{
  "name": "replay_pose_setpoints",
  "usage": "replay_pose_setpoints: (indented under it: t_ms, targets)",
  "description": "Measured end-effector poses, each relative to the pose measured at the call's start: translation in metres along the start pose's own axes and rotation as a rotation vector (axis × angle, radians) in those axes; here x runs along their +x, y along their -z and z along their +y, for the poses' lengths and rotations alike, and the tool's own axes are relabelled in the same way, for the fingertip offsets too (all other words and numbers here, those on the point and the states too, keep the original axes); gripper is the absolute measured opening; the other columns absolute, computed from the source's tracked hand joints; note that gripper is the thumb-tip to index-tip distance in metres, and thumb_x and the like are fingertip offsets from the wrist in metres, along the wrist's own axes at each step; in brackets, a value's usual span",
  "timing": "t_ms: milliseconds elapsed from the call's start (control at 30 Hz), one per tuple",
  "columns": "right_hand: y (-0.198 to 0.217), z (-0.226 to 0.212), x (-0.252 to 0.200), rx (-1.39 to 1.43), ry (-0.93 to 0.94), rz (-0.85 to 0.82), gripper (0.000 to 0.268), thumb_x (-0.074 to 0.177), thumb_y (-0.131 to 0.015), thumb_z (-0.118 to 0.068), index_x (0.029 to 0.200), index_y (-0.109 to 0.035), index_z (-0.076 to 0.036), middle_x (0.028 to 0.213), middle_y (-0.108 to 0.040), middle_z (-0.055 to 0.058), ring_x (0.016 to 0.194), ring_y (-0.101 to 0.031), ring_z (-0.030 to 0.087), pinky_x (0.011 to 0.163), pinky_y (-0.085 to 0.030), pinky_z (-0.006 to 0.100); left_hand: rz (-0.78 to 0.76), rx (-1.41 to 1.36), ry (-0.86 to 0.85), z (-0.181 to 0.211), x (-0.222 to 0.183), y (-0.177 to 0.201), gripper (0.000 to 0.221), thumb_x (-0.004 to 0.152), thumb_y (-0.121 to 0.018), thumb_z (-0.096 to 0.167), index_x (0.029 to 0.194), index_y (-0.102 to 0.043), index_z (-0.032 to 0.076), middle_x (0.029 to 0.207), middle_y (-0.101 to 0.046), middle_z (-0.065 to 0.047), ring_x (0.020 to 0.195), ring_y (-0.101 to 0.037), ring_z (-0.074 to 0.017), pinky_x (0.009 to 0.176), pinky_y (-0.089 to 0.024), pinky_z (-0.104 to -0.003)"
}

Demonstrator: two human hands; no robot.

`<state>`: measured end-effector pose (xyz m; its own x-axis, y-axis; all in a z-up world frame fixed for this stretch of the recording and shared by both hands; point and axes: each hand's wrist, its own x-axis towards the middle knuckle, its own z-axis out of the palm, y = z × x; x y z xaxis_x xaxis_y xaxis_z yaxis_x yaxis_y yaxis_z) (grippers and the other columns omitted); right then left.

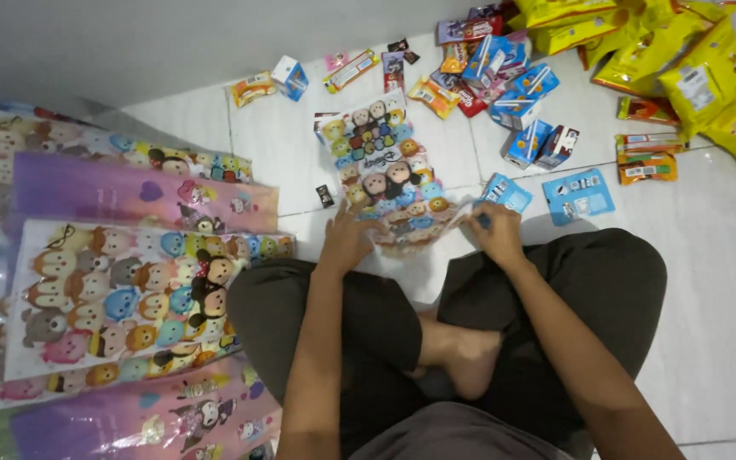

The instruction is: The person packs various small snack items into a decorative plastic bag by hand, taking individual packets from a pile on the floor and placing them into the bag, then shifting the packets within the bag to arrange them.

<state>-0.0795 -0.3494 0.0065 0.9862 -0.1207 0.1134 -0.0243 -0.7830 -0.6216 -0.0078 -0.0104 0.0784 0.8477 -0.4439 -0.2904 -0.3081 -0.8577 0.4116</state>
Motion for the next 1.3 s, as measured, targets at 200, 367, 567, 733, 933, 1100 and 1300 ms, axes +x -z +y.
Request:
replay_pose_setpoints:
  t_ms: [200, 367, 567, 733, 933, 1100, 1300]
  targets:
    - [-0.007, 0.019, -0.006, 0.116, -0.346, 0.033, 0.016, 0.094, -0.08, -0.023, 0.095, -0.065, -0.017, 0.088, -0.074, 0.003, 0.095, -0.074, 0.027, 0.087, -0.054, 0.042, 0.254, -0.316, -0.201, 0.024, -0.001, 0.017, 0.05, 0.075, -0.09, 0.032, 0.119, -0.072, 0.018, 0.145, -0.059, -0.008, 0.142, -0.046, -0.0429, 0.112, -0.043, -0.06]
    - [0.002, -0.012, -0.008, 0.406, -0.362, -0.085, 0.029, 0.085, -0.086, -0.023, 0.11, -0.075, -0.014, 0.112, -0.076, 0.013, 0.114, -0.068, 0.034, 0.102, -0.048, 0.045, 0.455, -0.088, -0.104, -0.01, 0.012, -0.015, 0.023, 0.076, -0.09, 0.036, 0.085, -0.078, 0.018, 0.103, -0.074, 0.002, 0.117, -0.066, -0.0247, 0.096, -0.055, -0.038]
    - [-0.016, -0.008, -0.009, 0.271, -0.288, -0.154, 0.039, 0.072, -0.094, -0.038, 0.104, -0.082, -0.021, 0.112, -0.076, 0.01, 0.116, -0.068, 0.038, 0.107, -0.047, 0.043, 0.161, -0.021, 0.117, -0.019, 0.013, -0.03, 0.028, 0.077, -0.087, 0.042, 0.095, -0.074, 0.025, 0.123, -0.066, 0.001, 0.127, -0.058, -0.026, 0.107, -0.043, -0.054]
    - [-0.023, 0.006, -0.016, 0.239, -0.183, -0.086, 0.041, 0.067, -0.099, -0.036, 0.097, -0.081, -0.015, 0.103, -0.07, 0.009, 0.118, -0.065, 0.033, 0.115, -0.034, 0.039, 0.179, -0.46, -0.166, 0.058, -0.04, 0.06, 0.06, 0.071, -0.09, 0.026, 0.125, -0.064, 0.024, 0.148, -0.05, -0.012, 0.136, -0.051, -0.0455, 0.112, -0.041, -0.058]
    - [-0.031, 0.019, -0.023, 0.296, -0.16, -0.093, 0.041, 0.067, -0.099, -0.031, 0.096, -0.08, -0.009, 0.098, -0.066, 0.014, 0.119, -0.059, 0.036, 0.117, -0.027, 0.041, 0.299, -0.331, -0.27, 0.059, -0.057, 0.035, 0.009, 0.096, -0.072, 0.024, 0.099, -0.079, 0.019, 0.111, -0.073, -0.007, 0.112, -0.067, -0.0317, 0.099, -0.054, -0.043]
    - [-0.017, -0.004, -0.021, 0.236, -0.211, -0.079, 0.038, 0.069, -0.099, -0.03, 0.097, -0.082, -0.012, 0.091, -0.071, 0.011, 0.109, -0.066, 0.034, 0.107, -0.039, 0.039, 0.222, -0.109, -0.272, 0.053, -0.047, 0.012, 0.014, 0.097, -0.067, 0.013, 0.095, -0.08, 0.018, 0.102, -0.077, -0.006, 0.101, -0.072, -0.0316, 0.09, -0.057, -0.045]
    - [-0.035, 0.017, -0.029, 0.16, -0.264, -0.139, 0.024, 0.08, -0.09, -0.033, 0.092, -0.079, -0.014, 0.09, -0.077, 0.013, 0.104, -0.071, 0.037, 0.094, -0.051, 0.043, 0.147, 0.042, -0.106, 0.047, -0.045, 0.011, 0.03, 0.096, -0.06, 0.004, 0.103, -0.081, 0.024, 0.097, -0.078, -0.003, 0.095, -0.074, -0.0264, 0.081, -0.06, -0.04]
